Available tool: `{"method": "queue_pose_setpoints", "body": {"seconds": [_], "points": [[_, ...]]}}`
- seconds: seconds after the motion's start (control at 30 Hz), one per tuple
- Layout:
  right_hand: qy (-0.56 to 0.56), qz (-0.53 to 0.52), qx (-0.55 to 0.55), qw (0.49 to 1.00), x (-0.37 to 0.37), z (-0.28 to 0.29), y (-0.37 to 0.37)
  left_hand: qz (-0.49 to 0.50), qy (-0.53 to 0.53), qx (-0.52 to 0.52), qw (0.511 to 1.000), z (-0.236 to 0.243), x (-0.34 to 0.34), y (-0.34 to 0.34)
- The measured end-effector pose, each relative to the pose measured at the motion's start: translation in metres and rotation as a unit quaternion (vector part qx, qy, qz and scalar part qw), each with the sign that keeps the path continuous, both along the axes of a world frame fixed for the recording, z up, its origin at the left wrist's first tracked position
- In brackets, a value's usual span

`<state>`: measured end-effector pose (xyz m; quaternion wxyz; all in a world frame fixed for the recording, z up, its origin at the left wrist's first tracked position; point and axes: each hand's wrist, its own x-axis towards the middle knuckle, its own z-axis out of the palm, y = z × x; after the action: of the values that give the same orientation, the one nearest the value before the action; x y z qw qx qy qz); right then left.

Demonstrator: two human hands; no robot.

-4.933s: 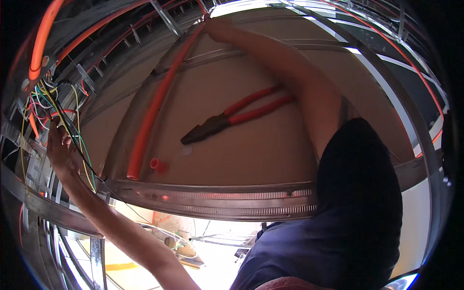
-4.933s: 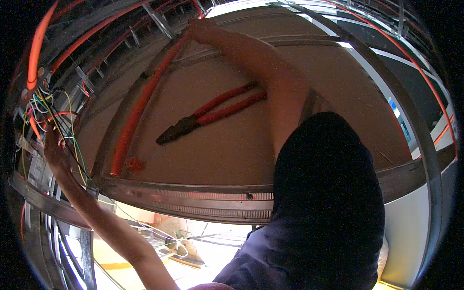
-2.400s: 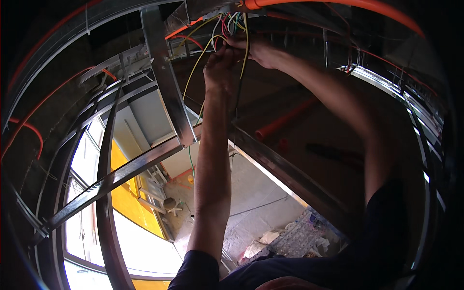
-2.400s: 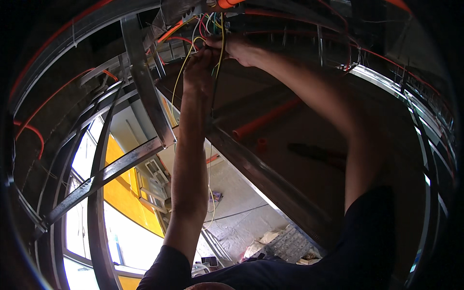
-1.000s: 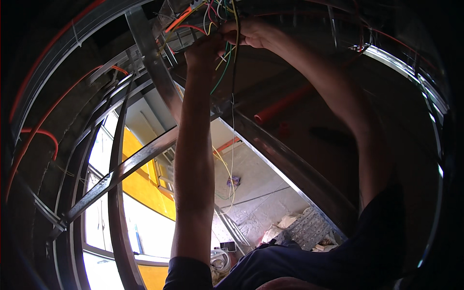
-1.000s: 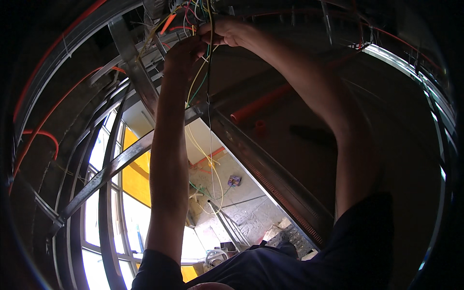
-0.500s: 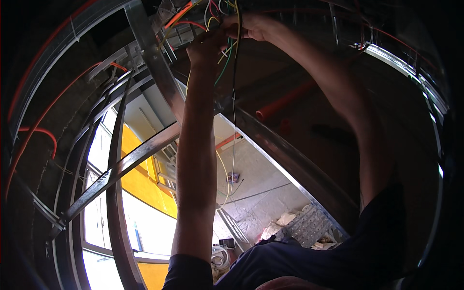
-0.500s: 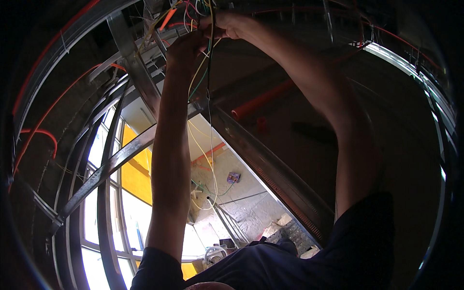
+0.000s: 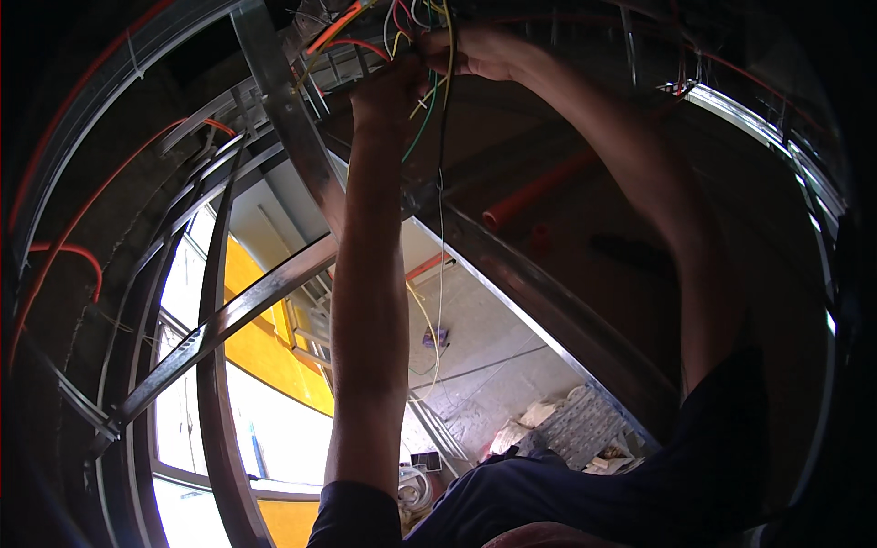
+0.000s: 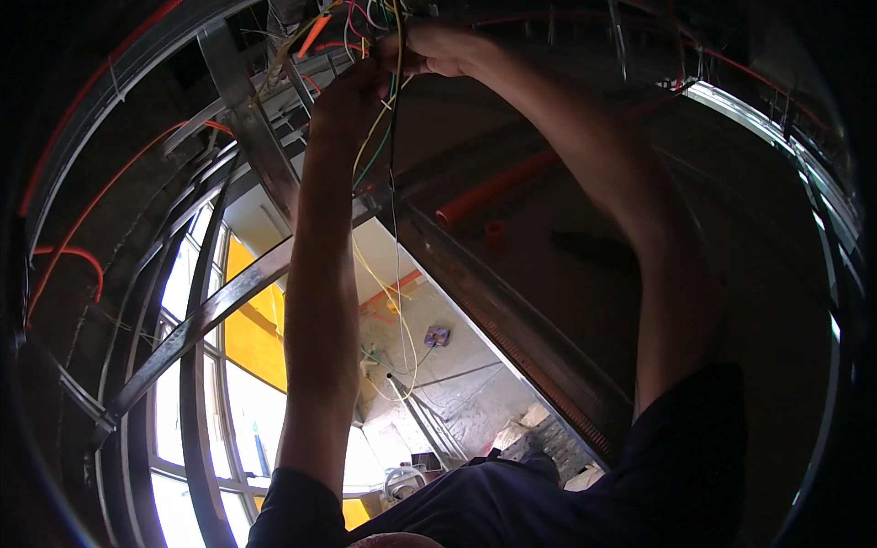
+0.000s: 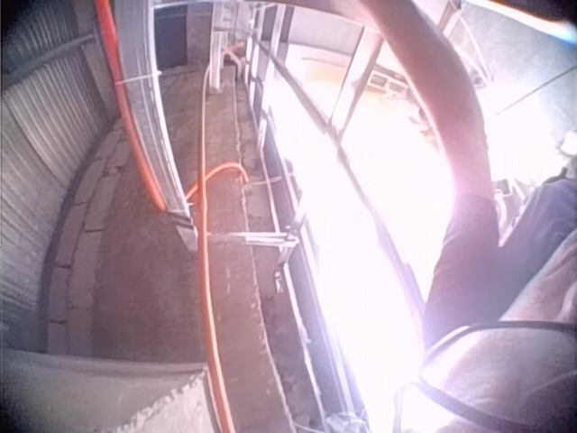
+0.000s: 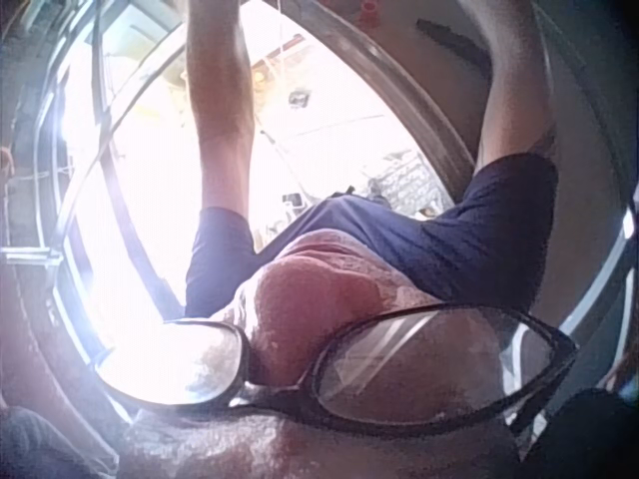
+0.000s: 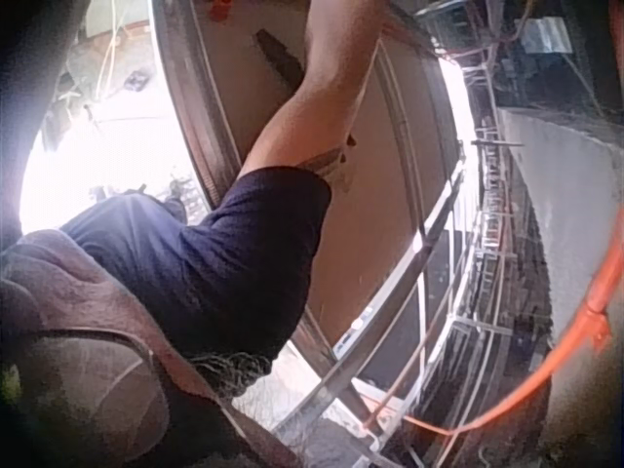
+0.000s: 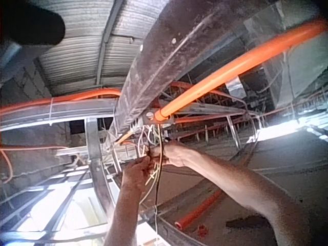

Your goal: Connecting and cutting electrical wires in a ceiling installation within a construction site.

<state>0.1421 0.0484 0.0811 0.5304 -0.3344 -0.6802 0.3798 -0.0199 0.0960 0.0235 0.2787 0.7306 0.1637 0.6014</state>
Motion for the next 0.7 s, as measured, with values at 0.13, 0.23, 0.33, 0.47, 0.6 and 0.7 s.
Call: {"method": "queue_pose_setpoints", "body": {"seconds": [0.13,0.23,0.33,0.47,0.6,0.7], "points": [[-0.012,0.017,-0.017,1.0,0.006,0.001,-0.002,-0.304,-0.192,-0.199,0.912,-0.004,0.008,-0.002],[-0.007,0.045,-0.015,0.999,0.009,0.001,0.0,-0.459,-0.168,-0.161,0.857,-0.006,0.011,-0.005],[-0.068,0.061,0.005,0.996,0.007,0.001,0.007,-0.562,-0.213,-0.227,0.766,-0.005,0.01,0.003],[0.029,0.013,0.004,0.999,-0.003,-0.002,0.013,-0.369,-0.156,-0.182,0.898,-0.009,0.007,0.02],[0.063,0.018,0.001,0.998,-0.007,-0.005,0.011,-0.126,-0.018,-0.04,0.991,-0.017,0.008,0.02],[0.062,0.022,0.004,0.998,-0.006,-0.007,0.006,-0.066,-0.034,0.049,0.996,-0.019,0.016,0.006]]}}
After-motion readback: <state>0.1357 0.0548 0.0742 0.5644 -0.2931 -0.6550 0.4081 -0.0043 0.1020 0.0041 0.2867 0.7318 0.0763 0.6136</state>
